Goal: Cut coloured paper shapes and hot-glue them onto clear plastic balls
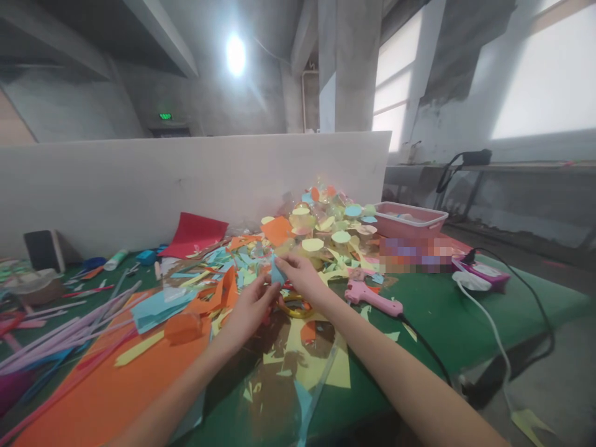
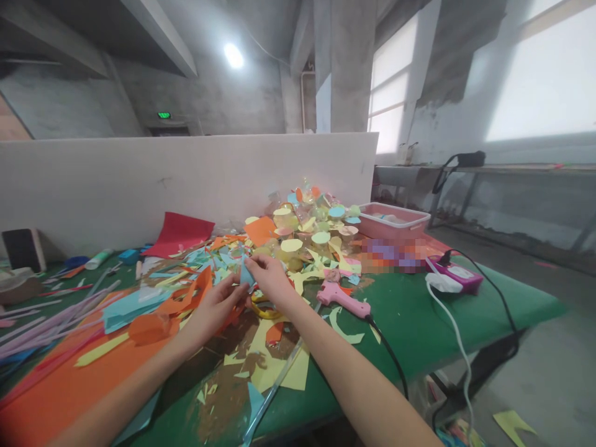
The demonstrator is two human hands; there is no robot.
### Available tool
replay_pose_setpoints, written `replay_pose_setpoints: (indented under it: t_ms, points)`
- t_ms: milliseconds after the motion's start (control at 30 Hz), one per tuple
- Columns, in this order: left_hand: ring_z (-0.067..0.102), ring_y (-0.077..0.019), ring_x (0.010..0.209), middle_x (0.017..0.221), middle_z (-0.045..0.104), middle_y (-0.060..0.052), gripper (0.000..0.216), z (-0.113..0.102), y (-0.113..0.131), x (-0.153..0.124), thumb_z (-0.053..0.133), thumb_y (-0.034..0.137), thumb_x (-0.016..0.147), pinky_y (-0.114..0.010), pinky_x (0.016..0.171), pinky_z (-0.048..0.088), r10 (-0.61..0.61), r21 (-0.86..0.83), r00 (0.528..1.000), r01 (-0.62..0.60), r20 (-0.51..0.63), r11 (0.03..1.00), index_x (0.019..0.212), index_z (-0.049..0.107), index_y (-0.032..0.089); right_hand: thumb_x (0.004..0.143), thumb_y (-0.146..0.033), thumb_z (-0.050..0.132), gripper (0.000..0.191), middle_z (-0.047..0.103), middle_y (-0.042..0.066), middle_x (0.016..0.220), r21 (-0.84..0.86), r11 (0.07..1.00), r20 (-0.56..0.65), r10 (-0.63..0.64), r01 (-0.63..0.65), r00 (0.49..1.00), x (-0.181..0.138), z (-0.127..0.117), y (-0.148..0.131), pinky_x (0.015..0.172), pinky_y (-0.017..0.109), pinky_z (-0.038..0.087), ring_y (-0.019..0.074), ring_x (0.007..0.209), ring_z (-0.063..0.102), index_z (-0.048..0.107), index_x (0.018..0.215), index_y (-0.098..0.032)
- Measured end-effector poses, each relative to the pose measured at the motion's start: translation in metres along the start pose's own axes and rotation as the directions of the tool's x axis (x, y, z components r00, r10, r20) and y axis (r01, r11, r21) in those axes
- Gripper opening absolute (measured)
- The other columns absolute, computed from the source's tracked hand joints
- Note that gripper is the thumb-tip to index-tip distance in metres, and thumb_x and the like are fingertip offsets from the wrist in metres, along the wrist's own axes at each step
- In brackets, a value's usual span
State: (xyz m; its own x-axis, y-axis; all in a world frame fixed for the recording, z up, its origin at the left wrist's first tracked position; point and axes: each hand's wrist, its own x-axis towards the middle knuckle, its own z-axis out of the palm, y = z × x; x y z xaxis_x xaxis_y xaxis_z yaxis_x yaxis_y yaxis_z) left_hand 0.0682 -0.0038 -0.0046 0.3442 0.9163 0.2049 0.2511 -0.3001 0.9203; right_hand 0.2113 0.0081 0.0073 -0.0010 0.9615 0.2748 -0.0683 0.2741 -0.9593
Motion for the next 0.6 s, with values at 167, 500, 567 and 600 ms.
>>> replay_pose_setpoints:
  t_ms: [167, 500, 567, 600]
  points:
    - [0.045, -0.0104, 0.044, 0.062, 0.06, 0.003, 0.041, -0.0016, -0.0014, 0.0003, 0.057, 0.061, 0.08, -0.022, 0.039, 0.038, -0.006, 0.016, 0.999, 0.005, 0.048, 1.0, 0.085, 0.053, 0.021, 0.082, -0.04, 0.059, 0.021, 0.056, -0.001, 0.069, 0.0, 1.0, -0.006, 0.025, -0.025, 1.0, -0.0017, 0.0007, -0.0013, 0.059, 0.026, 0.043, 0.0146, 0.065, 0.052, 0.06, 0.076, -0.02]
    - [0.049, -0.0115, 0.045, 0.064, 0.061, 0.002, 0.036, -0.008, -0.0039, 0.0014, 0.059, 0.056, 0.082, -0.024, 0.042, 0.042, -0.001, 0.046, 0.99, -0.006, 0.14, 0.999, 0.082, 0.056, 0.02, 0.083, -0.042, 0.06, 0.023, 0.057, -0.001, 0.069, -0.028, 0.999, -0.018, 0.034, -0.034, 0.999, 0.0004, -0.0001, 0.0011, 0.059, 0.027, 0.045, 0.0152, 0.065, 0.053, 0.06, 0.075, -0.02]
    - [0.048, -0.0117, 0.044, 0.062, 0.06, 0.002, 0.035, -0.0069, -0.0005, 0.0008, 0.06, 0.056, 0.08, -0.024, 0.041, 0.04, 0.014, 0.023, 0.993, -0.017, 0.117, 1.0, 0.081, 0.057, 0.02, 0.083, -0.044, 0.061, 0.024, 0.059, -0.001, 0.072, -0.036, 0.999, -0.007, 0.024, -0.025, 1.0, 0.0013, -0.0012, 0.0016, 0.062, 0.027, 0.045, 0.0151, 0.067, 0.055, 0.061, 0.078, -0.02]
    - [0.048, -0.0116, 0.044, 0.061, 0.06, 0.003, 0.035, -0.0064, 0.0016, 0.0006, 0.061, 0.055, 0.079, -0.024, 0.042, 0.039, 0.024, 0.01, 0.995, -0.025, 0.096, 1.0, 0.08, 0.058, 0.02, 0.082, -0.045, 0.062, 0.025, 0.061, 0.0, 0.076, -0.039, 0.999, -0.001, 0.02, -0.02, 1.0, 0.0017, -0.0019, 0.0022, 0.064, 0.027, 0.046, 0.0153, 0.069, 0.056, 0.062, 0.081, -0.02]
